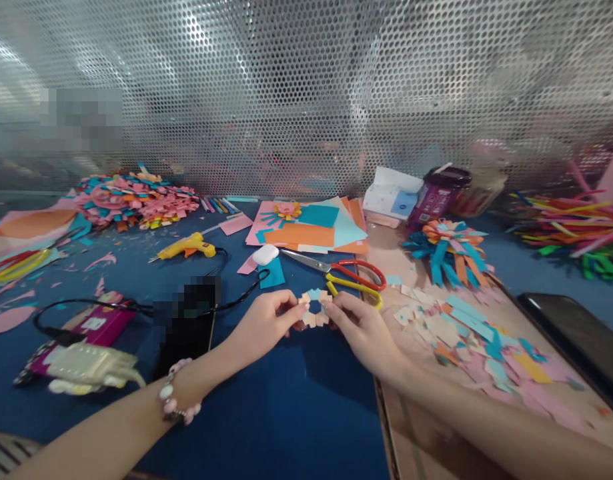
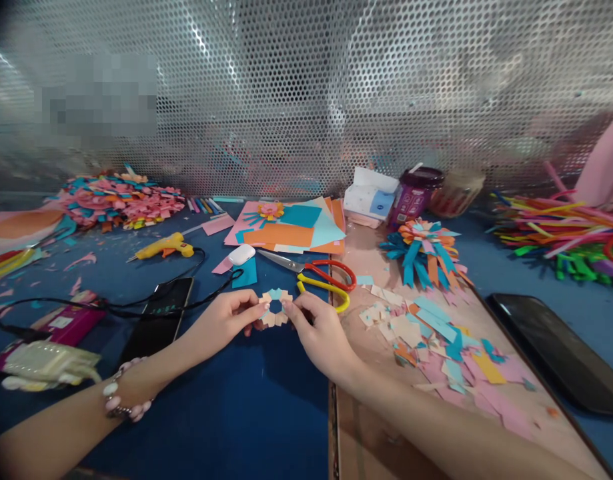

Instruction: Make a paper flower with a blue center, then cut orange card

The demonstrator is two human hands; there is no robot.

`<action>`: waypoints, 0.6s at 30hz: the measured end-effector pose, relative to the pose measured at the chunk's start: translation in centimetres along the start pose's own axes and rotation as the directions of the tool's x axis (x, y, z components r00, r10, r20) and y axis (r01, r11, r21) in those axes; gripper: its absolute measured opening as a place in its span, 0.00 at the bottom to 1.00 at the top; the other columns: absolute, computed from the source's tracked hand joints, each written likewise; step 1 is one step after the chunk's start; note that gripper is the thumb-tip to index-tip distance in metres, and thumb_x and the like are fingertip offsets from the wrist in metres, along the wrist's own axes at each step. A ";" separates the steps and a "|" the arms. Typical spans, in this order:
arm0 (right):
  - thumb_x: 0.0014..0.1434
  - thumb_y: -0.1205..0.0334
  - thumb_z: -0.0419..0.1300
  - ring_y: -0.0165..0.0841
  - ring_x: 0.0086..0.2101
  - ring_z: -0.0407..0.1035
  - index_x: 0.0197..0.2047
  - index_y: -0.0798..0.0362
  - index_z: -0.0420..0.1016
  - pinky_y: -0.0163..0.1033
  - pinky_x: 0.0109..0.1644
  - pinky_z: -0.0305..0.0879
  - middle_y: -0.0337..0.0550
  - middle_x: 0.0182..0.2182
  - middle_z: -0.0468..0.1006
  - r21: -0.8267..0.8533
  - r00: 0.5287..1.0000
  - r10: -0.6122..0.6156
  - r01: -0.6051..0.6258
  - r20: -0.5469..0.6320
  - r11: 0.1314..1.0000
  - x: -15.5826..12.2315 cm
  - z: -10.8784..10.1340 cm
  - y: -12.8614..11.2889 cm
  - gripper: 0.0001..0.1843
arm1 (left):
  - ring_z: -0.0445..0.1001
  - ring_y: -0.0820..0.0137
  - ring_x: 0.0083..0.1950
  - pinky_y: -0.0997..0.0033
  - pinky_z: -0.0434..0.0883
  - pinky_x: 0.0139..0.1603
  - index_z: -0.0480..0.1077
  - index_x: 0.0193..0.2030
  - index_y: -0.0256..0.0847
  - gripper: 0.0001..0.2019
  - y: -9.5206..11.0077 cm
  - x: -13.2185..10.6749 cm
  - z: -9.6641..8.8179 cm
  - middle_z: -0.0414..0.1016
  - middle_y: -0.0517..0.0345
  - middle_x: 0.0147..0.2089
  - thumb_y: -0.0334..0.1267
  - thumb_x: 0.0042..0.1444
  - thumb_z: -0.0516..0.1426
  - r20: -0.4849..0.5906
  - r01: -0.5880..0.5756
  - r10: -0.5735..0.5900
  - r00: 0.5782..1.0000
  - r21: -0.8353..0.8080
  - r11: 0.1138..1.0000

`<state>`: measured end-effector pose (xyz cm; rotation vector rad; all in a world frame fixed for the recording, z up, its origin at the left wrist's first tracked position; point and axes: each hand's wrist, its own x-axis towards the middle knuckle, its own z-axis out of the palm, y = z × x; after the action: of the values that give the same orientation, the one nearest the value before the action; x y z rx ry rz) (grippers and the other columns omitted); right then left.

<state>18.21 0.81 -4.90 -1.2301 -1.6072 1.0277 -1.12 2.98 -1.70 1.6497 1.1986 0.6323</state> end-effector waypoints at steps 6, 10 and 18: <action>0.67 0.49 0.51 0.31 0.29 0.59 0.26 0.51 0.60 0.37 0.34 0.55 0.36 0.26 0.62 -0.084 1.000 -0.009 0.010 0.019 0.996 0.2 0.3 -0.2 0.21 | 0.72 0.70 0.28 0.71 0.67 0.30 0.65 0.27 0.40 0.18 -0.2 0.1 0.0 0.74 0.58 0.27 0.51 0.62 0.52 -0.045 0.013 -0.008 0.999 0.112 0.994; 0.66 0.47 0.52 0.30 0.27 0.57 0.26 0.51 0.59 0.37 0.32 0.53 0.35 0.24 0.60 -0.037 0.999 0.038 -0.039 -0.033 0.999 0.2 0.4 -0.2 0.22 | 0.75 0.67 0.34 0.66 0.71 0.38 0.68 0.32 0.40 0.17 -0.9 0.5 -0.4 0.76 0.55 0.31 0.45 0.67 0.46 -0.137 -0.092 0.149 0.979 0.354 0.931; 0.65 0.45 0.54 0.28 0.25 0.50 0.25 0.51 0.54 0.35 0.28 0.49 0.34 0.23 0.54 0.112 0.987 0.047 -0.030 -0.151 0.993 -0.3 0.2 -0.2 0.24 | 0.59 0.45 0.69 0.42 0.65 0.61 0.63 0.65 0.34 0.22 -4.4 1.6 -0.5 0.61 0.33 0.67 0.39 0.68 0.46 -0.064 -0.128 0.354 0.933 0.860 0.494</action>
<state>17.97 0.41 -4.79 -1.2390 -1.3964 1.0065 -2.75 4.84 -5.66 2.6881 1.6023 0.4164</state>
